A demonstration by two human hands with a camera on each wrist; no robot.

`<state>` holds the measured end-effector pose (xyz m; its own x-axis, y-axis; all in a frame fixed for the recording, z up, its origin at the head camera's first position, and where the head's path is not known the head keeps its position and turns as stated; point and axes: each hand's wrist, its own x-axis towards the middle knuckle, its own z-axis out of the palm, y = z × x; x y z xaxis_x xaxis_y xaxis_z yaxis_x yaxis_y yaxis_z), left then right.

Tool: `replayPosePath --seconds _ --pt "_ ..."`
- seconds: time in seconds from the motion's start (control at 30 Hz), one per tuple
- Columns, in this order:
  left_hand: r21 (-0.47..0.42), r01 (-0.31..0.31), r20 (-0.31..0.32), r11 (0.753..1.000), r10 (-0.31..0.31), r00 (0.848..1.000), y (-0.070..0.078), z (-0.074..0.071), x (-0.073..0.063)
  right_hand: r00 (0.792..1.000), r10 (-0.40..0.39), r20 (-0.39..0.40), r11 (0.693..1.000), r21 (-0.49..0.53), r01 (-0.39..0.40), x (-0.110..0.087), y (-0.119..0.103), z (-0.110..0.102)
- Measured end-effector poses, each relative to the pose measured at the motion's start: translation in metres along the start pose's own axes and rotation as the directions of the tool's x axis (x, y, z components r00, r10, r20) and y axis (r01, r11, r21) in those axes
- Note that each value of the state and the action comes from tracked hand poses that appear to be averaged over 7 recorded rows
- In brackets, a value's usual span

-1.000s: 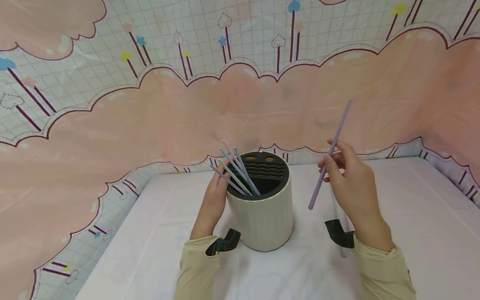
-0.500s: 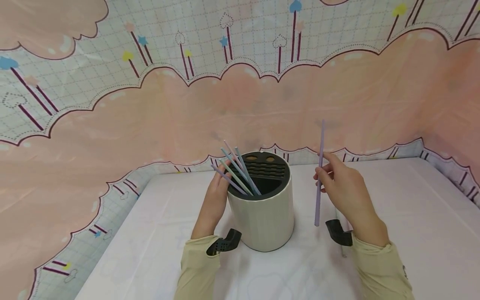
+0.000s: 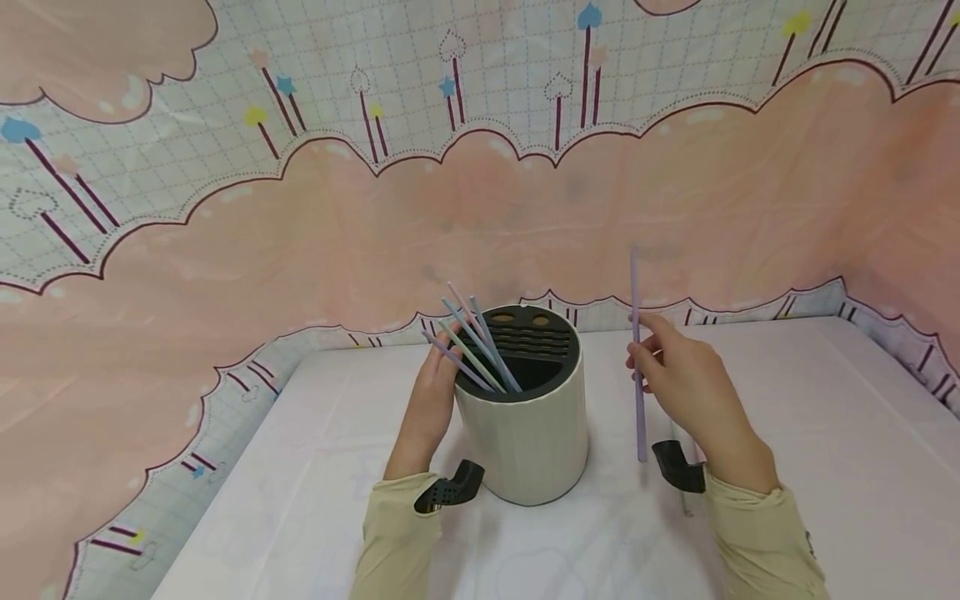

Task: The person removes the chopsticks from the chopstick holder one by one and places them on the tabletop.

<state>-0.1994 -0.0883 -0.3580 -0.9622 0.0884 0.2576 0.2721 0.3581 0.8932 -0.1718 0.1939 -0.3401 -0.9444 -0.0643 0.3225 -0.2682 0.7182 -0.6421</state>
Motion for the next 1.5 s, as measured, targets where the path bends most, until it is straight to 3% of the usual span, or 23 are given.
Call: replayPosePath --seconds 0.5,1.03,1.5 --pt "-0.018 0.004 -0.006 1.000 -0.004 1.000 -0.001 0.002 0.002 0.995 -0.048 0.084 0.998 -0.024 0.050 0.005 -0.001 0.010" --pt "-0.010 0.018 -0.006 1.000 -0.018 1.000 0.000 0.004 0.004 0.987 -0.037 0.157 0.995 -0.090 0.051 0.009 -0.005 0.019" --pt "-0.015 0.035 -0.008 0.999 -0.035 0.999 0.002 0.004 0.002 0.996 0.015 0.094 0.996 -0.092 -0.007 0.006 0.013 -0.001"
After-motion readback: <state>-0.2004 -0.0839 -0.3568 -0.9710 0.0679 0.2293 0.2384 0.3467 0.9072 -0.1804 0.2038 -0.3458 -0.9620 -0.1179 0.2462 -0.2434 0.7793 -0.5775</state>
